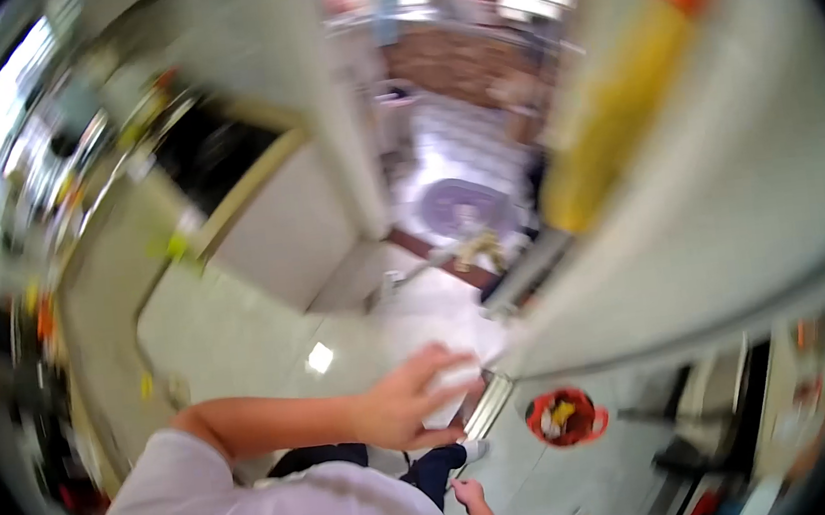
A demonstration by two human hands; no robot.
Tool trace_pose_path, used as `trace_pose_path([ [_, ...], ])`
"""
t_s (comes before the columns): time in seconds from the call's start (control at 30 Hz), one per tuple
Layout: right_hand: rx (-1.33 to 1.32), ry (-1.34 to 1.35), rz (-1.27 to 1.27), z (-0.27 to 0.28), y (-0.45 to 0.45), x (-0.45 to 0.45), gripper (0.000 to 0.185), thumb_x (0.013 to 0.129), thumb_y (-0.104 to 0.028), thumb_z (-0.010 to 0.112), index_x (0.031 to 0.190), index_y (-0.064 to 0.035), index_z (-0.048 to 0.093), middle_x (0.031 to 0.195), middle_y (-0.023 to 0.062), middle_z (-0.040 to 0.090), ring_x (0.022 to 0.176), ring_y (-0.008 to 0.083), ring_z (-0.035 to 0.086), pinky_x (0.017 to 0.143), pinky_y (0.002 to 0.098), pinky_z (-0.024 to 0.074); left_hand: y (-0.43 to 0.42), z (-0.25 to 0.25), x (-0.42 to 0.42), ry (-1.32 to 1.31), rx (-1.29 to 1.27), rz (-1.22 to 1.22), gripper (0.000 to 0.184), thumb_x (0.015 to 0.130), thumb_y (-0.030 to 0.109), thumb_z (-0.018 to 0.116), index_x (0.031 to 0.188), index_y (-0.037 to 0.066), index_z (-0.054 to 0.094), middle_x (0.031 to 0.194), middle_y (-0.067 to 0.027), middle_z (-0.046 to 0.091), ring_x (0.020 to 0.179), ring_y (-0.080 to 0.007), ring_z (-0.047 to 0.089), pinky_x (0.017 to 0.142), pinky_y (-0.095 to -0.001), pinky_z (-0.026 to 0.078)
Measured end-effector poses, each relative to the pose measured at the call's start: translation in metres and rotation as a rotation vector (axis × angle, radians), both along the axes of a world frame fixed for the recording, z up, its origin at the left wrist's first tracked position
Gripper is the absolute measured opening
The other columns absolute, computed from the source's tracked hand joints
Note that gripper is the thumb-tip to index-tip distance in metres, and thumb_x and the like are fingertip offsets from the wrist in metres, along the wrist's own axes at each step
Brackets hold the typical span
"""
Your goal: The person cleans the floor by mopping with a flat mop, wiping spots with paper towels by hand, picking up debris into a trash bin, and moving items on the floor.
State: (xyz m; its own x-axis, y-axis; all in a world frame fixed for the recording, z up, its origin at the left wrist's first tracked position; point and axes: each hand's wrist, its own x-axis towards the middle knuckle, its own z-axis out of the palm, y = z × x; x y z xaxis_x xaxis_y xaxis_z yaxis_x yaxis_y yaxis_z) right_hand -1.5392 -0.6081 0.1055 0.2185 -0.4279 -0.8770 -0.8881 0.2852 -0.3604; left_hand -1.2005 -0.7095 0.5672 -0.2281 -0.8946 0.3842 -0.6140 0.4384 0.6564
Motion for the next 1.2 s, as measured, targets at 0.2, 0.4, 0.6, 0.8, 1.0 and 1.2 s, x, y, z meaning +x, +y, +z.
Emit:
trace_pose_path([
  [0.2, -0.133, -0.048, 0.307, 0.153, -0.018, 0.149, 0.043, 0.084, -0.041, 0.062, 0.093, 0.0007, 0.066, 0.081, 0.0148, 0.069, 0.077, 0.0285, 0.067, 0.067, 0.039, 0.0512, 0.301, -0.151, 0.185, 0.272, 0.386, 0.605, 0.029, 0.085, 0.022, 0.064, 0.107, 0.004, 0.058, 0.113, -0.0165, 0.055, 0.102, -0.034, 0.056, 0.087, -0.0407, 0.047],
  [0.4, -0.414, -0.191, 0.942, 0.171, -0.047, 0.294, 0.045, 0.09, -0.041, 0.054, 0.093, 0.0019, 0.065, 0.079, 0.0104, 0.069, 0.076, 0.026, 0.067, 0.067, 0.0359, 0.0509, 0.543, -0.264, 0.202, 0.325, 0.685, 1.679, 0.024, 0.082, 0.022, 0.06, 0.096, 0.003, 0.064, 0.098, -0.0187, 0.063, 0.097, -0.0362, 0.058, 0.084, -0.0443, 0.047],
  [0.6, -0.334, -0.275, 1.242, 0.201, -0.037, 0.468, 0.05, 0.098, -0.041, 0.04, 0.101, 0.0035, 0.063, 0.084, 0.0081, 0.069, 0.08, 0.0253, 0.067, 0.072, 0.0323, 0.0509, 0.657, -0.337, 0.149, 0.791, 0.984, 2.061, 0.029, 0.078, 0.026, 0.058, 0.093, 0.002, 0.066, 0.097, -0.0221, 0.065, 0.095, -0.0377, 0.06, 0.084, -0.0449, 0.048],
  [0.8, 0.247, -0.087, 0.646, 0.191, 0.015, 0.687, 0.05, 0.095, -0.045, 0.049, 0.108, 0.0017, 0.058, 0.093, 0.0149, 0.067, 0.081, 0.0209, 0.064, 0.072, 0.0281, 0.0503, 0.667, -0.36, 0.077, 1.29, 0.852, 2.497, 0.033, 0.075, 0.031, 0.063, 0.082, -0.001, 0.068, 0.079, -0.0231, 0.066, 0.075, -0.0353, 0.066, 0.069, -0.0424, 0.051],
  [1.0, -0.049, -0.245, 1.429, 0.157, 0.139, 0.904, 0.042, 0.089, -0.041, 0.061, 0.094, 0.0003, 0.066, 0.08, 0.0036, 0.065, 0.068, 0.0113, 0.058, 0.059, 0.0251, 0.0458, 0.638, -0.384, 0.062, 1.583, 0.62, 2.785, 0.032, 0.077, 0.028, 0.065, 0.085, -0.003, 0.066, 0.075, -0.0177, 0.067, 0.067, -0.0292, 0.066, 0.064, -0.0387, 0.051],
  [1.2, -0.001, -0.31, 1.729, 0.103, 0.335, 0.964, 0.039, 0.088, -0.035, 0.062, 0.103, 0.001, 0.065, 0.088, 0.0066, 0.068, 0.078, 0.014, 0.062, 0.067, 0.0272, 0.0486, 0.625, -0.436, 0.119, 1.879, 0.326, 2.837, 0.031, 0.081, 0.026, 0.064, 0.096, -0.002, 0.064, 0.078, -0.0139, 0.067, 0.065, -0.0201, 0.064, 0.06, -0.0331, 0.05],
])
